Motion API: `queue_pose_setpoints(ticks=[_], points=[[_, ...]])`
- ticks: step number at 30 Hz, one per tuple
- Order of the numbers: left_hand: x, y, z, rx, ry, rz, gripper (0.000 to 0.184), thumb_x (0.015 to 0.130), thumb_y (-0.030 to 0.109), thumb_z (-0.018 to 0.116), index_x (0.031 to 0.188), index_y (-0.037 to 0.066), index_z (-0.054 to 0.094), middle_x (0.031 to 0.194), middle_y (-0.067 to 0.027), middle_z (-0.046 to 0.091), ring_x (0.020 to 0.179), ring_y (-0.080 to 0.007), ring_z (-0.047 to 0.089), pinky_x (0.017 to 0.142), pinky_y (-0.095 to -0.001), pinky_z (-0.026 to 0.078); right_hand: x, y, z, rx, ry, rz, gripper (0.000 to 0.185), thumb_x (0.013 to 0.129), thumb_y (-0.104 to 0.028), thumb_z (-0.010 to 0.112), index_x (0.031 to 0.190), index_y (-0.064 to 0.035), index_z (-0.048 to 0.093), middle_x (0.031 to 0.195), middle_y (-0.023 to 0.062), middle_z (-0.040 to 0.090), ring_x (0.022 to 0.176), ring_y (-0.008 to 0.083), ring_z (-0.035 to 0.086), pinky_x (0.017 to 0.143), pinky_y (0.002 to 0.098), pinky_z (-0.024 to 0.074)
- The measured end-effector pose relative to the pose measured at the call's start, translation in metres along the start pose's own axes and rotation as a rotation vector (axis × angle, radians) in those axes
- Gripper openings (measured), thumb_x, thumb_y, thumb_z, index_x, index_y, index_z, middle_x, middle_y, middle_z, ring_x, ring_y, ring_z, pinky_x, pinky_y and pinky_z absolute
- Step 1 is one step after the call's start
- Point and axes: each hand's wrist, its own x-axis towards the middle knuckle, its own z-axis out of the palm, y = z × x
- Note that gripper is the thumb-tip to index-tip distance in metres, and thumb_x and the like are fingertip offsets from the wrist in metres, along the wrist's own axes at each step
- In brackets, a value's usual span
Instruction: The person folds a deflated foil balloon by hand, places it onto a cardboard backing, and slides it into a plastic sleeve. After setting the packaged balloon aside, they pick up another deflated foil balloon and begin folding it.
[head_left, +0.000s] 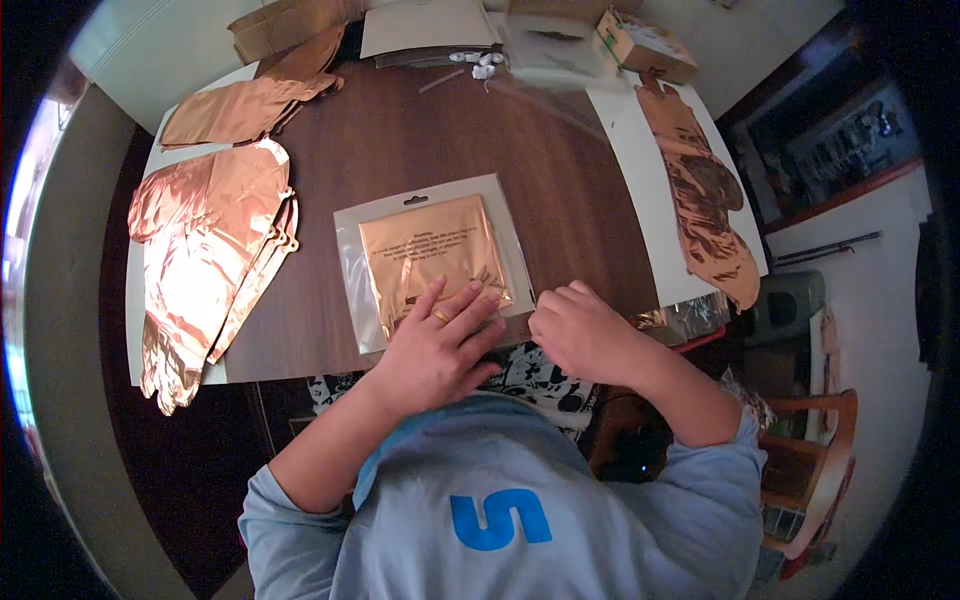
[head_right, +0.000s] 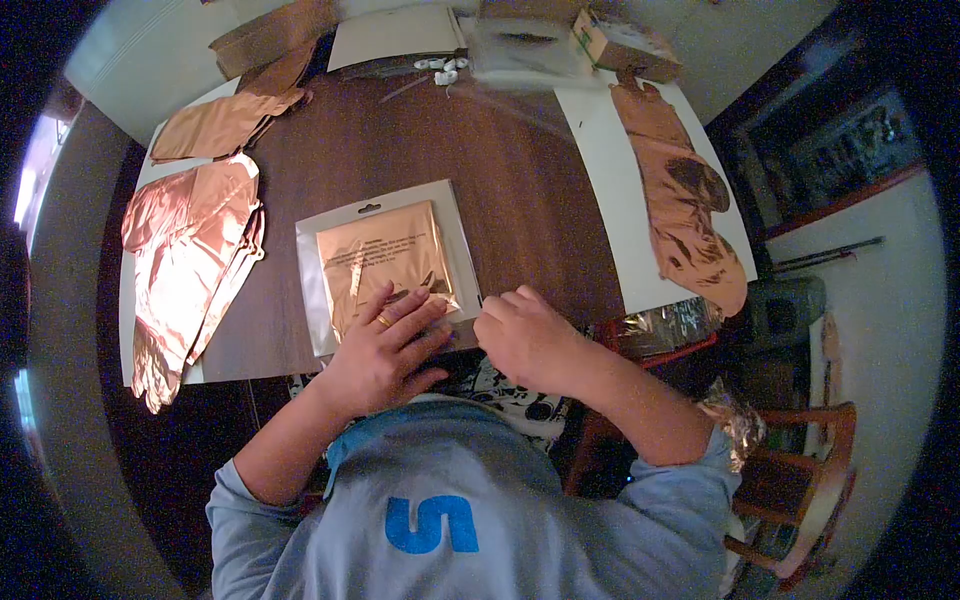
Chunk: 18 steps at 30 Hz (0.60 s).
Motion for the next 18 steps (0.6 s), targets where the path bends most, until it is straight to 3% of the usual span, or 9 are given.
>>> queue_pose_setpoints(ticks=[8, 11, 12, 15, 18], points=[[0.000, -0.002, 0.000, -0.006, -0.010, -0.005, 0.054, 0.077, 0.037, 0.077, 0.121, 0.008, 0.066, 0.138, -0.0132, 0.055, 0.132, -0.0335, 0.049, 0.113, -0.0565, 0.029, -0.010, -0.020, 0.005, -0.025, -0.123, -0.075, 0.011, 0.081, -0.015, 0.064, 0.083, -0.0070, 0.056, 0.085, 0.0098, 0.054, 0.085, 0.0272, 0.056, 0.078, 0.0422, 0.0412], [0.000, -0.001, -0.001, -0.006, -0.005, -0.006, 0.054, 0.077, 0.038, 0.076, 0.121, 0.008, 0.066, 0.138, -0.0133, 0.055, 0.132, -0.0335, 0.049, 0.113, -0.0564, 0.029, -0.017, -0.040, 0.007, 0.251, 0.025, -0.089, 0.012, 0.084, -0.017, 0.063, 0.082, -0.0085, 0.055, 0.084, 0.0087, 0.053, 0.084, 0.0256, 0.057, 0.078, 0.0423, 0.0409], [0.000, -0.001, 0.000, -0.009, -0.006, -0.006, 0.054, 0.077, 0.038, 0.076, 0.121, 0.008, 0.066, 0.138, -0.0134, 0.055, 0.132, -0.0335, 0.049, 0.113, -0.0564, 0.029, -0.016, -0.037, 0.003, 0.190, -0.015, -0.061, 0.011, 0.084, -0.015, 0.064, 0.085, -0.0085, 0.056, 0.085, 0.0088, 0.053, 0.085, 0.0270, 0.057, 0.078, 0.0428, 0.0412], [0.001, 0.000, 0.000, 0.022, -0.005, -0.004, 0.051, 0.079, 0.041, 0.073, 0.119, 0.009, 0.067, 0.136, -0.0119, 0.055, 0.132, -0.0304, 0.048, 0.114, -0.0556, 0.029, -0.010, -0.022, -0.008, 0.168, 0.137, 0.148, 0.012, 0.083, -0.013, 0.067, 0.087, -0.0075, 0.057, 0.086, 0.0094, 0.053, 0.084, 0.0292, 0.057, 0.078, 0.0432, 0.0418], [0.001, 0.000, -0.001, -0.006, -0.007, -0.007, 0.054, 0.076, 0.038, 0.077, 0.120, 0.008, 0.066, 0.137, -0.0137, 0.055, 0.131, -0.0338, 0.050, 0.113, -0.0567, 0.030, -0.003, -0.012, -0.005, 0.132, 0.138, 0.137, 0.016, 0.080, -0.013, 0.069, 0.089, -0.0049, 0.058, 0.088, 0.0100, 0.053, 0.084, 0.0309, 0.056, 0.078, 0.0437, 0.0423]])
